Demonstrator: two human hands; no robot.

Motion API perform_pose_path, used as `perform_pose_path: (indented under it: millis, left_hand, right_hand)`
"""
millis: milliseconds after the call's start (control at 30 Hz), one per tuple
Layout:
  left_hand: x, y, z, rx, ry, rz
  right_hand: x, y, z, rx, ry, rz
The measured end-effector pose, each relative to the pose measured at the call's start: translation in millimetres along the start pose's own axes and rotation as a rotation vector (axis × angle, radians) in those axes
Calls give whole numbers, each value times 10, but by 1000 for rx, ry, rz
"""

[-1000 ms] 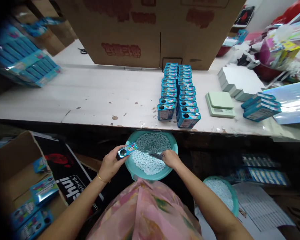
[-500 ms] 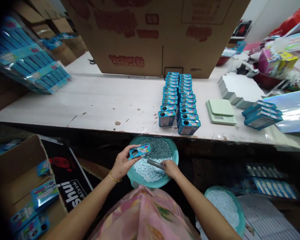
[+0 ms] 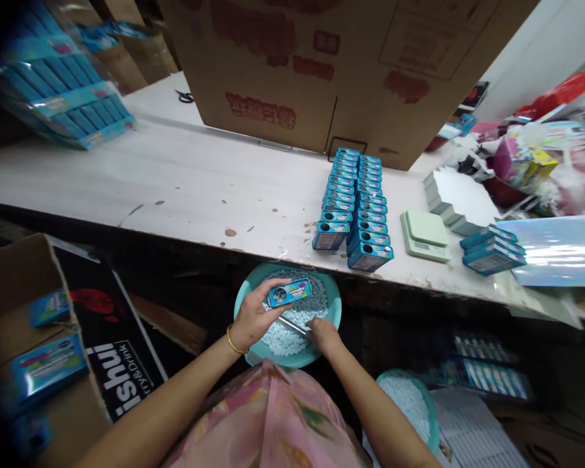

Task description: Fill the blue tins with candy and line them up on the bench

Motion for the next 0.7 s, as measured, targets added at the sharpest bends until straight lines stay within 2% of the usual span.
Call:
perform_pose_path:
  millis: [233,467,533,633,700]
  left_hand:
    - [300,-241,-114,122,34,-172]
    - [797,-461,-601,27,121,-361]
    - [896,-374,-678,44,63,-379]
    - [974,-81,-675,112,-82,-261]
    - [978,79,-705,140,-102,-194]
  right_hand:
    - [-3,113,-200,-144,-30,-21]
    - [-89,109,-157,-178,-122,4]
    - [-80,97,-184,-168,-132,10]
    - [-64,99,-242,-162,-167,49]
    - [-60,106,-273,-171,-191,76]
Point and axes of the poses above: each hand's wrist, its own x-axis towards the middle knuckle, its own z-axis out of the back of the hand, y = z × x, the point moved 9 cm from there along x, towards the middle knuckle, and after that the axes turned 13 degrees about -y, right-handed, at the moved point
